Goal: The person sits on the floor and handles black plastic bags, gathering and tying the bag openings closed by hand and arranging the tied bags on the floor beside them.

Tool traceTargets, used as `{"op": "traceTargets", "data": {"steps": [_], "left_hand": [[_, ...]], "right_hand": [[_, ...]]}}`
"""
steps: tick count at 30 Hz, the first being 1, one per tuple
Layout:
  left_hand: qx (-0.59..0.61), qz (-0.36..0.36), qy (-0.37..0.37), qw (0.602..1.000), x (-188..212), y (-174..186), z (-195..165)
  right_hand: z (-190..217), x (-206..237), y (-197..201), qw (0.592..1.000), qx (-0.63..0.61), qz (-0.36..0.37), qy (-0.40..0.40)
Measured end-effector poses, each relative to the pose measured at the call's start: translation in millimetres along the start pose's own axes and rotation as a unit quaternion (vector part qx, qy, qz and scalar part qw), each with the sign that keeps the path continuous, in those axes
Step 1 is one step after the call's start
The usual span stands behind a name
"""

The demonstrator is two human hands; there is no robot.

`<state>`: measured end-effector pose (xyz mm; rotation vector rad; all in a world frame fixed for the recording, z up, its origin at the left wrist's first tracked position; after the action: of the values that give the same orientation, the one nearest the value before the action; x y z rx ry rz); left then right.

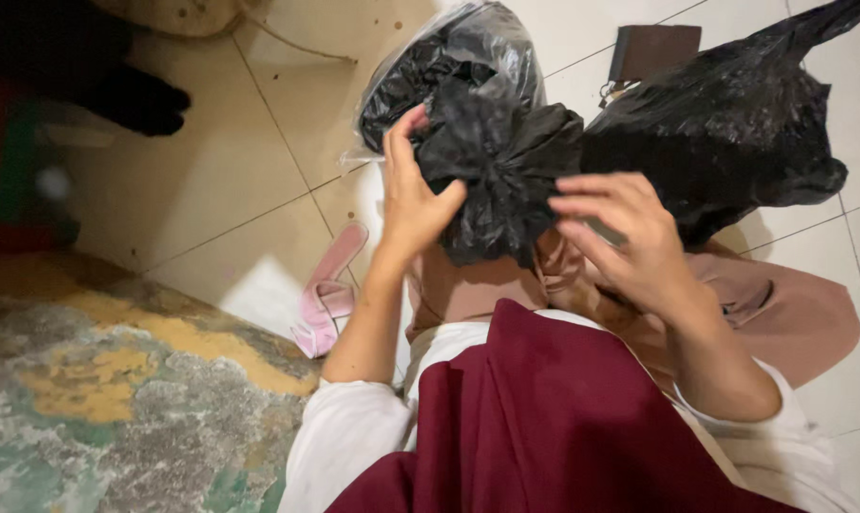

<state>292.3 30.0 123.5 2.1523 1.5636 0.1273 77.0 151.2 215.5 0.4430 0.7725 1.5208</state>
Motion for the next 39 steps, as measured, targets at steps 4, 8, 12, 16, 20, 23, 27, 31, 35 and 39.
{"op": "traceTargets", "data": {"steps": [4,8,12,16,20,23,27,31,35,39], "left_hand": [[-0.080,-0.119,-0.071,0.987,23,6,-46],[-0.164,-0.051,-0.065,0.983,19,-8,-57],[-0.182,-0.043,-0.070,0.980,14,-13,-49],[-0.156,-0.023,-0.108,0.982,16,-21,-43],[-0.177,-0.016,-0.163,0.971,14,-27,-37],[-0.197,0.009,-0.199,0.960,10,-27,-32],[-0.196,0.026,-0.224,0.954,6,-22,-31],[-0.121,0.065,-0.163,0.977,0,-18,-30],[-0.063,0.086,-0.114,0.988,-6,-12,-33],[-0.071,0.102,-0.141,0.982,-7,-12,-40]], "right_hand": [[5,-32,-19,0.998,0.049,-0.024,0.040],[0,-53,-31,0.995,0.083,-0.010,0.063],[-8,-61,-38,0.993,0.098,0.006,0.059],[-14,-65,-35,0.995,0.088,0.037,0.033],[-12,-71,-30,0.991,0.098,0.084,0.045],[-10,-77,-27,0.984,0.120,0.116,0.066],[-10,-81,-30,0.973,0.161,0.128,0.100],[-14,-82,-40,0.968,0.184,0.114,0.124],[-19,-78,-48,0.967,0.198,0.099,0.123],[-23,-73,-49,0.968,0.197,0.103,0.114]]}}
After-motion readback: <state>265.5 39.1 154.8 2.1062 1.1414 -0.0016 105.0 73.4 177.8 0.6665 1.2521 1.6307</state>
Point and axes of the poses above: each hand's wrist, its own x-axis away from the middle knuckle, its own y-axis out of the back of the hand, z = x × y, the point moved 5 cm from there along -x, towards the middle knuckle, and after that the axes turned 4 degrees about z, right-handed, at the moved point
